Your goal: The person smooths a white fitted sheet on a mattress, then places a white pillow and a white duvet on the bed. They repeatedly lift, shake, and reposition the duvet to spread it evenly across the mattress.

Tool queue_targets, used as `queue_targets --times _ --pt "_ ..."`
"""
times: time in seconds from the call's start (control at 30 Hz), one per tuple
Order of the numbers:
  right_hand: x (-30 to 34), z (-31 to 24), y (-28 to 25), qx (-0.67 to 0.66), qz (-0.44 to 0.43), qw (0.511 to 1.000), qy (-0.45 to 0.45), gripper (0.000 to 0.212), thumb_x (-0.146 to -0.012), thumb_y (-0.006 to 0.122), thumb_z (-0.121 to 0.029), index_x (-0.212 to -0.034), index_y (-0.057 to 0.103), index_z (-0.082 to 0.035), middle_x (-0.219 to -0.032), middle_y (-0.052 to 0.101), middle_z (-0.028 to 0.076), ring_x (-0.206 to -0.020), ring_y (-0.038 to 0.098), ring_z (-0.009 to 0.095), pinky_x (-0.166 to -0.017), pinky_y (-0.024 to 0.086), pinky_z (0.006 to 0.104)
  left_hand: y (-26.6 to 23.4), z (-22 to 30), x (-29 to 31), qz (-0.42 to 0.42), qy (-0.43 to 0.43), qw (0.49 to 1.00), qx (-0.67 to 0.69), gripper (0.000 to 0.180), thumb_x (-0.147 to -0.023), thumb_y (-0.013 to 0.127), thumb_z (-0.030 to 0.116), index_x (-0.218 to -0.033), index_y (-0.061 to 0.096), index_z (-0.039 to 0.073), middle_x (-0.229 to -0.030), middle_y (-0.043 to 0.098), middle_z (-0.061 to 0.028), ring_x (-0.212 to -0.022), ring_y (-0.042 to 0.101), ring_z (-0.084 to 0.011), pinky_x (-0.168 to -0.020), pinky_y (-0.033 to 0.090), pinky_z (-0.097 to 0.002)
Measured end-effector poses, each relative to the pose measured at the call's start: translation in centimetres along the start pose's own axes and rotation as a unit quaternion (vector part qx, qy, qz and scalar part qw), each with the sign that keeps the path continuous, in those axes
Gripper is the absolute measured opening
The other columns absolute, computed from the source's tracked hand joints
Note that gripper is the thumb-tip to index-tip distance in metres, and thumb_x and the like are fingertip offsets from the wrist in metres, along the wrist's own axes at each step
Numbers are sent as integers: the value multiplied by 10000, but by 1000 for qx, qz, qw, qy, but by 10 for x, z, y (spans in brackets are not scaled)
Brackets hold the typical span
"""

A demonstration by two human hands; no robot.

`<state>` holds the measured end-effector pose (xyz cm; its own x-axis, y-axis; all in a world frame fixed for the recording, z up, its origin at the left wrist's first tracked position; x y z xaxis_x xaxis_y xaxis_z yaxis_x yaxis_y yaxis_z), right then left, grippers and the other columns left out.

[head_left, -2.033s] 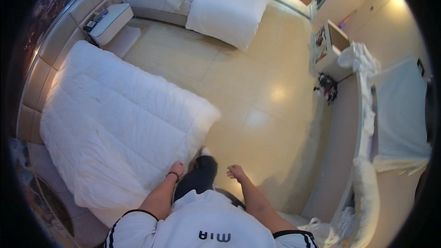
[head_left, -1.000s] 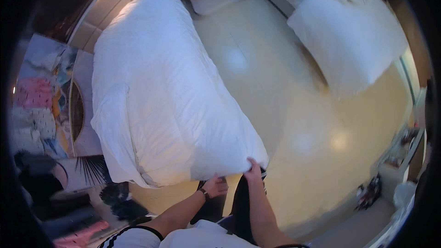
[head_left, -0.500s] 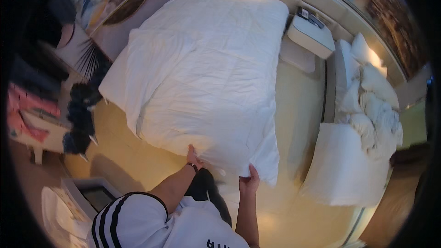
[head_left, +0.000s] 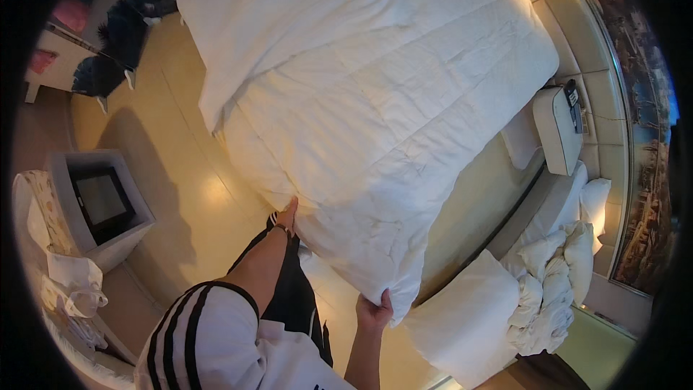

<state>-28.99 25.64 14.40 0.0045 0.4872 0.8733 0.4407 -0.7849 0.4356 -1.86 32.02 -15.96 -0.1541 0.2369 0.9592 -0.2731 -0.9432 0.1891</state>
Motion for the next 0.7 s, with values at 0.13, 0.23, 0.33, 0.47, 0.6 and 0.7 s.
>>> queue_targets --times 0.13,0.23,0.33,0.47,0.6,0.7 --pt "-26 4 -31 30 66 997 -17 340 -792 563 -94 -1122 503 -38 -1136 550 123 -1046 511 280 -896 399 432 21 14 23 24 -2 998 -56 982 -588 636 689 -1337 306 147 -1297 421 -117 -1133 440 -313 -892 401 -487" --pt "-37 6 -58 17 123 992 34 340 -786 574 -102 -1114 508 -45 -1119 559 108 -1024 519 269 -872 405 413 12 -12 -3 -90 -40 995 -16 915 -649 582 684 -1340 309 149 -1300 419 -122 -1143 433 -311 -896 396 -477" --pt "-51 7 -87 49 116 990 62 302 -790 575 -119 -1079 522 -49 -1085 573 85 -978 534 246 -810 423 381 42 6 30 -103 -53 992 53 736 -763 542 593 -1308 360 134 -1257 467 -109 -1103 475 -290 -875 419 -437" --pt "-59 13 -102 57 89 988 116 213 -832 521 -169 -1014 532 -60 -982 582 59 -859 537 199 -668 427 343 34 13 30 -106 37 993 46 714 -768 563 565 -1287 395 105 -1206 510 -113 -1044 515 -258 -828 444 -423" --pt "-63 4 -133 60 88 982 156 243 -834 528 -204 -1027 500 -60 -955 566 69 -755 507 185 -615 406 317 11 8 40 -104 30 993 54 662 -728 690 432 -1200 475 20 -1097 574 -133 -958 569 -239 -779 476 -369" --pt "-57 -15 -149 38 89 983 155 266 -828 541 -215 -1033 488 -55 -932 557 69 -717 486 184 -614 399 315 31 25 83 -132 127 980 81 520 -692 744 377 -1014 580 3 -961 608 -111 -854 574 -208 -685 475 -321"
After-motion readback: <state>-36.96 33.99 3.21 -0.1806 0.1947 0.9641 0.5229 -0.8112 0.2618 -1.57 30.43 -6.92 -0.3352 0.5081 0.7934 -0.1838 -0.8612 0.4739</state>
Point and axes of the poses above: each hand's wrist, its own x-axis away from the middle knuckle, its own y-axis out of the palm, z = x × y, the point moved 9 cm from there along -x, towards the middle knuckle
